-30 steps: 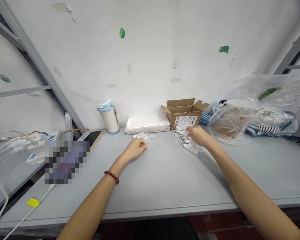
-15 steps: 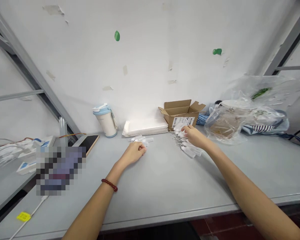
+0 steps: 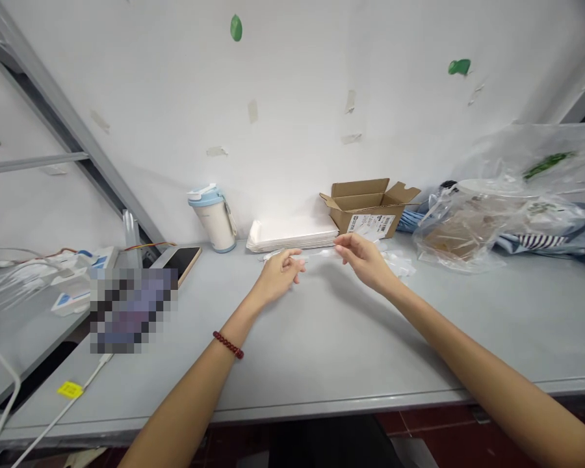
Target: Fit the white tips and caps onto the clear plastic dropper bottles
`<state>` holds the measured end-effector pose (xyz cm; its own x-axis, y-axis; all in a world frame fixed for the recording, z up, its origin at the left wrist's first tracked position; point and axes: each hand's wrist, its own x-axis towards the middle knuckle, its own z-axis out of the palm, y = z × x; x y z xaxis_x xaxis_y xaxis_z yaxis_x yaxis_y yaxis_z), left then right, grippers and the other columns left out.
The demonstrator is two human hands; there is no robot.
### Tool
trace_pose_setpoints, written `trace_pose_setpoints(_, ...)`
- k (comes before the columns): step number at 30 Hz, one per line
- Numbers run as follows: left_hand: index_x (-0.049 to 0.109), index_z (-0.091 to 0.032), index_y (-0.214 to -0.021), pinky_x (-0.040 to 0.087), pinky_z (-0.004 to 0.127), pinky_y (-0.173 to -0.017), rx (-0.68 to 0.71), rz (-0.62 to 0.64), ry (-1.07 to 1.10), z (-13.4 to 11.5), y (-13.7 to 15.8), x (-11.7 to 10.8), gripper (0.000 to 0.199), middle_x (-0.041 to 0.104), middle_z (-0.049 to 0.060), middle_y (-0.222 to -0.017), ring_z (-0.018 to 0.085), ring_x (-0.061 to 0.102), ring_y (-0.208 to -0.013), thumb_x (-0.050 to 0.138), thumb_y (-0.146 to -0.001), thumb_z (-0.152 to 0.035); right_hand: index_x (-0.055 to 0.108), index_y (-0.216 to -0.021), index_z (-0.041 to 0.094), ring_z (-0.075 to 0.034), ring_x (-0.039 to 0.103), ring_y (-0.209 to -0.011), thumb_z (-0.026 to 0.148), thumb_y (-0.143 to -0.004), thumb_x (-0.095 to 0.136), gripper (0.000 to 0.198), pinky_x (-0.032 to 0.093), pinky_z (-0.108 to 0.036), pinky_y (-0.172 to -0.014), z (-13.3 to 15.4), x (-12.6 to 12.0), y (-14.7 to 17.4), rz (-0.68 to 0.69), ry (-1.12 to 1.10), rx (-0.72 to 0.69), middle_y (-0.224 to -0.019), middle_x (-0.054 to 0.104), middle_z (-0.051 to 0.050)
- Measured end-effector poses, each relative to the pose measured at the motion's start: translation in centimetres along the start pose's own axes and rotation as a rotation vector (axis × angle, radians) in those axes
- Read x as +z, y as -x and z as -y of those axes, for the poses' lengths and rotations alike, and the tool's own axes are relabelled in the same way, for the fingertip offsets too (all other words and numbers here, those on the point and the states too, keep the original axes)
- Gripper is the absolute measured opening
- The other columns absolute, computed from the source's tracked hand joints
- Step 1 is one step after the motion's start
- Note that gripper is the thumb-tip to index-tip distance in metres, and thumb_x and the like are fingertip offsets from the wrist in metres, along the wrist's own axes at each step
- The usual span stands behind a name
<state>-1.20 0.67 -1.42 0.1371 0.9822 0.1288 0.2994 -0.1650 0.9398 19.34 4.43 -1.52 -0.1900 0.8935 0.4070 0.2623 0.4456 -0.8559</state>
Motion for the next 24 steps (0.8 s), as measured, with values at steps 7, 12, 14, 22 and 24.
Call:
trace_pose_setpoints(7, 0.066, -0.010, -0.069, 0.041, 0.021, -0.045, -0.073, 0.092, 0.053, -0.14, 0.09, -0.04, 0.028, 0.061, 0.004, -0.063, 0.009, 0.051, -0.050, 0.065, -0.073, -0.038, 0.055, -0.079, 0.017, -0.011, 0.049, -0.053, 0.045, -0.077, 0.055, 0.029, 0.041, -0.027, -0.053, 0.54, 1.22, 0.80, 0.052, -0.054, 0.059, -0.068, 0.056, 0.000)
trace_pose_setpoints(12, 0.068, -0.011, -0.077, 0.043, 0.022, -0.047, -0.089, 0.134, 0.097, -0.09, 0.22, -0.05, 0.030, 0.063, 0.006, -0.072, 0.010, 0.055, -0.056, 0.064, -0.075, -0.040, 0.055, -0.076, 0.017, -0.011, 0.050, -0.054, 0.045, -0.078, 0.054, 0.028, 0.042, -0.027, -0.055, 0.96, 1.26, 1.04, -0.015, -0.033, 0.085, -0.066, 0.055, 0.000)
trace_pose_setpoints(14, 0.067, -0.011, -0.081, 0.043, 0.022, -0.047, -0.106, 0.151, 0.077, -0.03, 0.25, 0.06, 0.025, 0.062, 0.004, -0.070, 0.010, 0.055, -0.055, 0.067, -0.072, -0.034, 0.055, -0.073, 0.017, -0.012, 0.050, -0.054, 0.045, -0.078, 0.054, 0.028, 0.042, -0.027, -0.055, 1.02, 1.32, 1.12, -0.024, -0.030, 0.088, -0.065, 0.054, 0.000)
trace_pose_setpoints(22, 0.060, -0.012, -0.093, 0.045, 0.023, -0.046, -0.143, 0.104, 0.097, 0.11, 0.20, 0.60, 0.027, 0.060, 0.000, -0.064, 0.011, 0.056, -0.052, 0.069, -0.069, -0.022, 0.056, -0.073, 0.017, -0.011, 0.047, -0.052, 0.051, -0.077, 0.052, 0.034, 0.043, -0.028, -0.058, 0.31, 1.11, 0.96, -0.071, -0.073, 0.092, -0.062, 0.053, 0.000)
trace_pose_setpoints(24, 0.063, -0.011, -0.084, 0.046, 0.023, -0.047, -0.129, 0.133, 0.091, 0.04, 0.25, 0.66, 0.020, 0.059, 0.001, -0.062, 0.010, 0.055, -0.051, 0.068, -0.070, -0.024, 0.057, -0.072, 0.017, -0.011, 0.046, -0.052, 0.051, -0.076, 0.055, 0.034, 0.040, -0.027, -0.055, 0.17, 0.99, 0.95, -0.061, -0.035, 0.087, -0.058, 0.051, 0.001)
